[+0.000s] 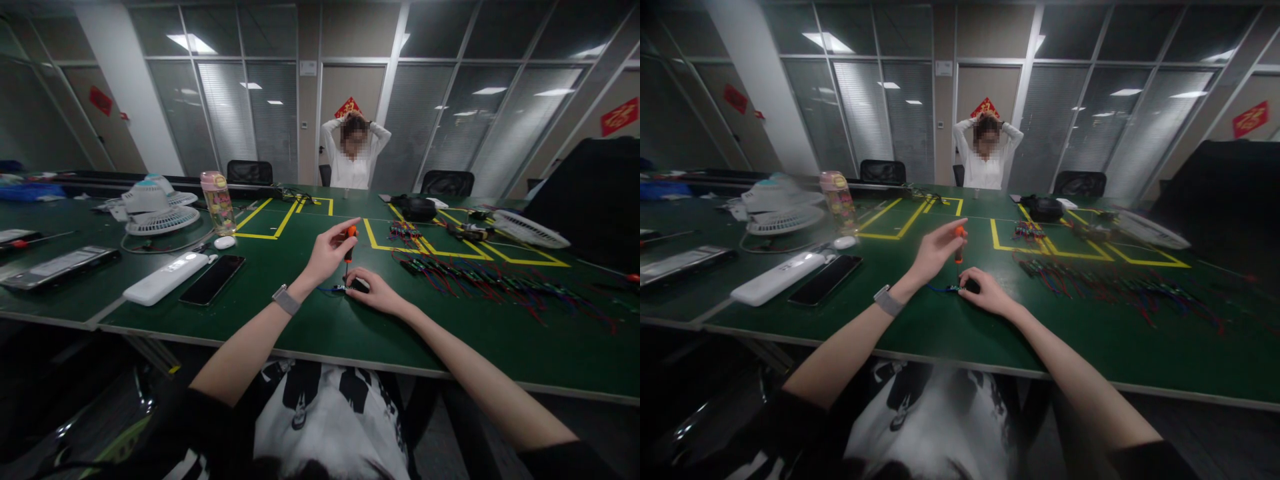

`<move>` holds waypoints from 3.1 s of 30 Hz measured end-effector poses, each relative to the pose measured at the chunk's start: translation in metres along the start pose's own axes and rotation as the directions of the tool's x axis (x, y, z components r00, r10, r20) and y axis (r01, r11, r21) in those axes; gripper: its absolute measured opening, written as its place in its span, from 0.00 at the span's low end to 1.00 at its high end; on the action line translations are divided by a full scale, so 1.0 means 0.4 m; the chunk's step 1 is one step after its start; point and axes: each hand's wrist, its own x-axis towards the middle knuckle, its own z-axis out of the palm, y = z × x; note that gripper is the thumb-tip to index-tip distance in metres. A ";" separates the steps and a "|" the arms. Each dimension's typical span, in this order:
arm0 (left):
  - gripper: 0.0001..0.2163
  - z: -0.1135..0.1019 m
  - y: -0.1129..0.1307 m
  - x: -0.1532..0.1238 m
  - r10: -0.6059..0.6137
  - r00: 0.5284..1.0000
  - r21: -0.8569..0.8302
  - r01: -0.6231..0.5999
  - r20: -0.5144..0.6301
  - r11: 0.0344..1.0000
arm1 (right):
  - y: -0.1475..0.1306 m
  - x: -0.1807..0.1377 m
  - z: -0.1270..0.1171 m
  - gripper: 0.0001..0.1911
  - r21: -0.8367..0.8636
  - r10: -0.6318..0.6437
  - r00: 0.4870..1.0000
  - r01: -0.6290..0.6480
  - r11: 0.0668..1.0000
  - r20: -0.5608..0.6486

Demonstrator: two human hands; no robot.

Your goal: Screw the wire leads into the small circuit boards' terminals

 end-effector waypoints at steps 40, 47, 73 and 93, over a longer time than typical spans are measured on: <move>0.14 -0.002 0.008 -0.007 0.135 0.983 0.298 -0.094 -0.123 0.950 | -0.006 0.001 -0.001 0.03 -0.012 0.008 1.000 -0.008 1.000 0.003; 0.17 0.000 -0.002 0.002 0.014 0.998 0.055 -0.011 -0.064 0.998 | -0.006 0.002 -0.001 0.03 -0.022 -0.008 1.000 0.009 1.000 0.014; 0.15 0.010 0.000 -0.009 0.074 0.993 0.168 -0.058 -0.090 0.984 | 0.003 0.001 -0.002 0.03 -0.034 -0.033 0.999 0.034 0.999 0.019; 0.16 -0.001 -0.002 0.003 0.001 0.999 0.039 0.000 -0.035 0.999 | 0.005 0.001 -0.003 0.03 -0.035 -0.039 0.999 0.040 0.999 0.026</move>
